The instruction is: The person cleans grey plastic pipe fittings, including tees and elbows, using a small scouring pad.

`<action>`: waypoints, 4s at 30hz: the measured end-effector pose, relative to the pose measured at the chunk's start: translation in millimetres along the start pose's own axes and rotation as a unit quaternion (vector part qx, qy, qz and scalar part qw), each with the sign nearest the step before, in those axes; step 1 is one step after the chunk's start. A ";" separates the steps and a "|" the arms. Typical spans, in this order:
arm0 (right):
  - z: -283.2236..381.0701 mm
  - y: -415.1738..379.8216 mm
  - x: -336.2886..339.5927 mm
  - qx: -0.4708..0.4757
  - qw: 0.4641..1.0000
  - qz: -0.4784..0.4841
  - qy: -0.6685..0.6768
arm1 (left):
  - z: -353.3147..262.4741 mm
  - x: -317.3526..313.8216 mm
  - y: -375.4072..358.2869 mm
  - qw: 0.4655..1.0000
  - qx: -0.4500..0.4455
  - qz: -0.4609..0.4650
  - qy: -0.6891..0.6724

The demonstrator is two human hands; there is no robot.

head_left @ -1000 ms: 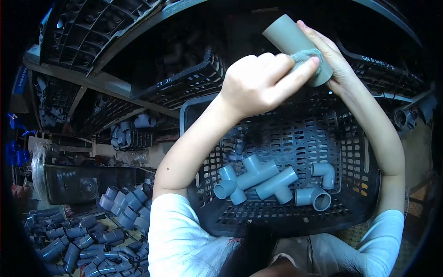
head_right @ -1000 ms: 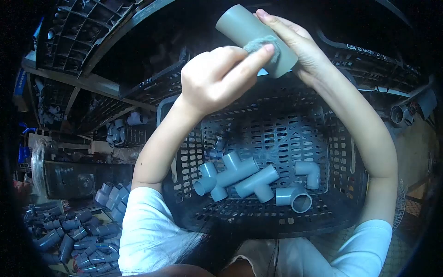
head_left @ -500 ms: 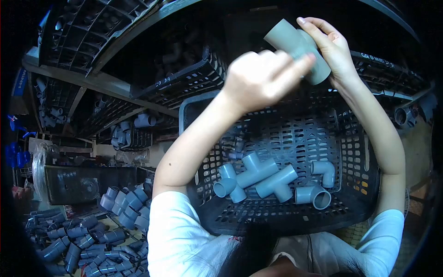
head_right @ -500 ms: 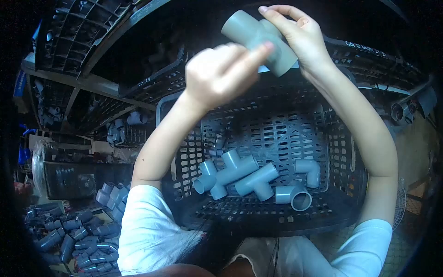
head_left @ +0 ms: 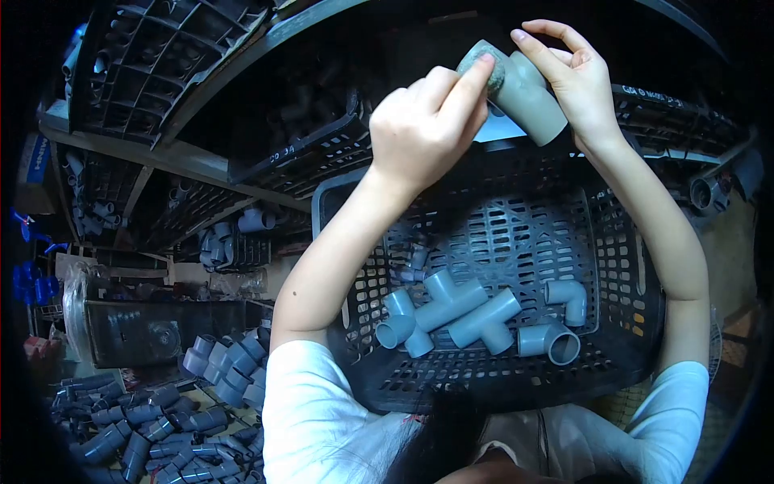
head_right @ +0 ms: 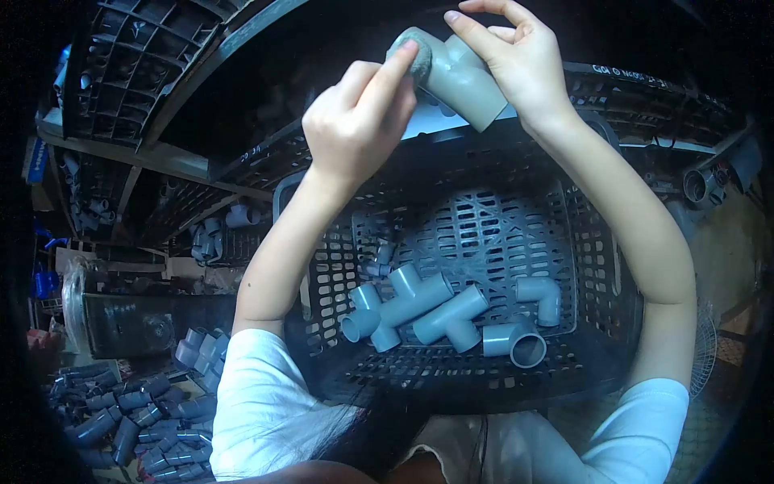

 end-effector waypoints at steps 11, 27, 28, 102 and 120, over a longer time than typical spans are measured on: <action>6.5 -5.8 -5.6 0.057 0.994 0.008 -0.093 | 3.5 -7.3 0.9 0.997 0.035 0.050 0.037; 24.9 -13.9 -14.1 0.106 0.988 0.019 -0.110 | -22.1 -2.1 -0.5 0.999 -0.012 0.041 -0.018; 31.1 -15.3 -17.0 0.133 0.987 0.024 -0.092 | -28.9 -1.4 -0.2 0.999 -0.033 0.036 -0.018; -8.6 -35.0 -53.2 -0.209 0.959 0.184 0.047 | 11.3 8.6 2.8 0.999 -0.038 0.032 -0.010; -5.7 -14.5 -33.5 -0.162 0.958 0.231 -0.054 | 10.5 6.5 7.2 0.989 -0.132 0.057 -0.030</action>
Point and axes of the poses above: each hand's wrist, its own y-axis towards the middle knuckle, its own x-axis out of the back of the hand, z = x × y, the point moved 9 cm from there along y, towards the middle knuckle, and after that the axes turned 2 degrees about -y, right-handed, at the moved point
